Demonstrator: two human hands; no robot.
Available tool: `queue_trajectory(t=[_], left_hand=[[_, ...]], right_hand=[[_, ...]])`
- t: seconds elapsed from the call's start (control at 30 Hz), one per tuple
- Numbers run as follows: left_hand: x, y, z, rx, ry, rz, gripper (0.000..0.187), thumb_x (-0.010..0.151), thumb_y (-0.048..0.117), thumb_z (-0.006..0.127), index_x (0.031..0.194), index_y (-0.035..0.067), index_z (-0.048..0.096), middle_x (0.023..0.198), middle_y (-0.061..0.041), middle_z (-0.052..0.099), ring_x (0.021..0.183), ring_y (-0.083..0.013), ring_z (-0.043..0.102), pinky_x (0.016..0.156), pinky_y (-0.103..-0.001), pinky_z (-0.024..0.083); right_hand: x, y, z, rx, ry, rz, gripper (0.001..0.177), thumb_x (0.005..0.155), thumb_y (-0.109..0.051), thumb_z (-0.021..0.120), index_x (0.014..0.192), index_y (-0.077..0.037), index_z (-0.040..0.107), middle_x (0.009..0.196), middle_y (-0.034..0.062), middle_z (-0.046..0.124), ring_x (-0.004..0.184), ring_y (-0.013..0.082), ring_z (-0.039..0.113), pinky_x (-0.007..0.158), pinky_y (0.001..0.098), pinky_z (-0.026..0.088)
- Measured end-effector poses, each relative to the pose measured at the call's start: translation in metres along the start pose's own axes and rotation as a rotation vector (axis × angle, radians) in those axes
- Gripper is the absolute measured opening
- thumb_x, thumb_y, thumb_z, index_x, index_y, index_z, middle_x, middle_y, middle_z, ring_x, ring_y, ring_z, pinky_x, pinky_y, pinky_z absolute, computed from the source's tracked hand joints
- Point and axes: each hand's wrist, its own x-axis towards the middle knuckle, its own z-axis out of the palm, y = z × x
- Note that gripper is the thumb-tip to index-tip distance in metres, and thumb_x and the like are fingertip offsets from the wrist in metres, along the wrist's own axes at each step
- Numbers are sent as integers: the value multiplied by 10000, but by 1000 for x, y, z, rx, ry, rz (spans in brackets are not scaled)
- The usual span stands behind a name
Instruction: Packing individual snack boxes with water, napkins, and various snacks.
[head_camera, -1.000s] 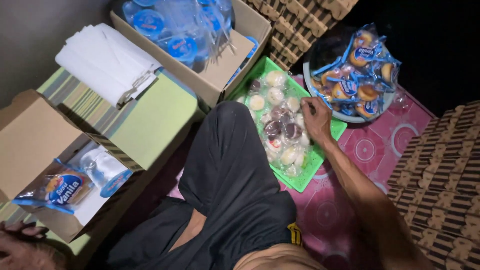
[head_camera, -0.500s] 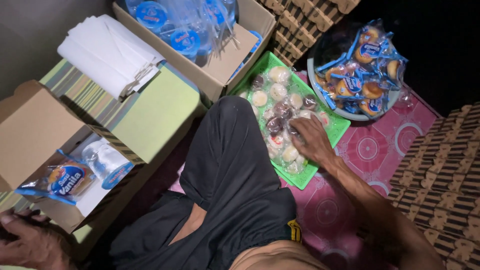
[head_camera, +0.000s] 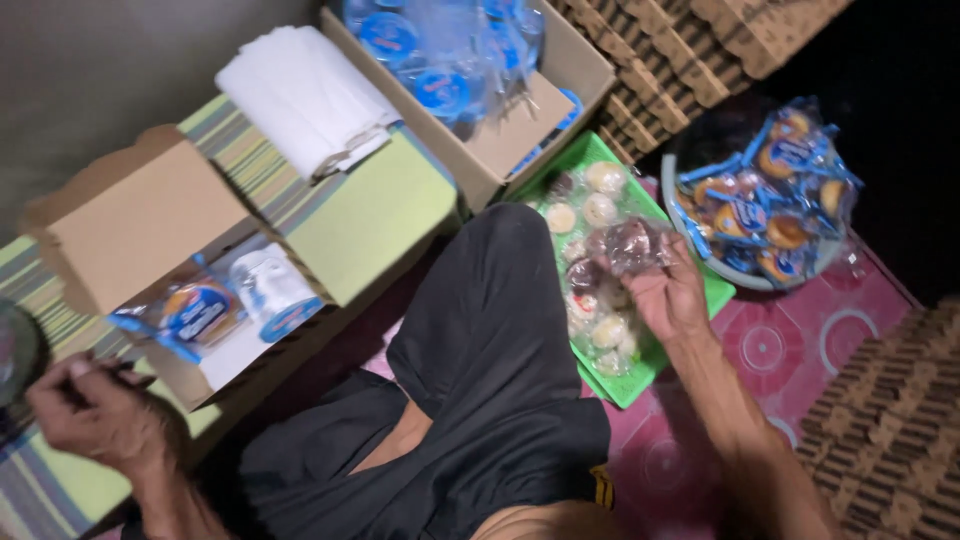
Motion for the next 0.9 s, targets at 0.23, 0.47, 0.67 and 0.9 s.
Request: queue_trajectory(t=[0.23, 0.47, 0.67, 0.9], left_hand=[[1, -4, 2, 89, 81, -19, 113, 1184, 23, 495, 1139, -46, 573, 850, -103, 601, 675, -187, 567, 639, -327, 493], [3, -12, 13, 6, 273, -135, 148, 1090, 76, 545, 1092, 3, 674, 767, -157, 652, 550, -214, 604, 518, -354, 505], [8, 29, 5, 239, 217, -414, 160, 1037, 263, 547, 1051, 215, 699, 689, -29, 690, 641, -250, 703, 755, -461, 549], [9, 45, 0, 161, 154, -363, 172, 1051, 261, 526, 1046, 168, 670, 744, -33, 709, 675, -249, 704, 787, -481, 547]], right_hand=[[-12, 31, 128, 115, -331, 218, 190, 1076, -317, 578, 1044, -152, 666, 1424, 196, 592, 1350, 374, 555, 1024, 655, 486], [-20, 77, 202, -128, -388, 184, 484, 814, -151, 733, 1204, -113, 449, 1315, 210, 635, 1156, 363, 676, 879, 647, 614], [-26, 133, 271, -488, -481, 27, 443, 789, 28, 776, 1126, -56, 500, 1115, 176, 691, 973, 257, 735, 856, 408, 656], [-14, 198, 343, -806, -1244, -247, 662, 757, -86, 914, 1354, -58, 628, 1164, 157, 725, 1107, 246, 683, 1019, 460, 521]])
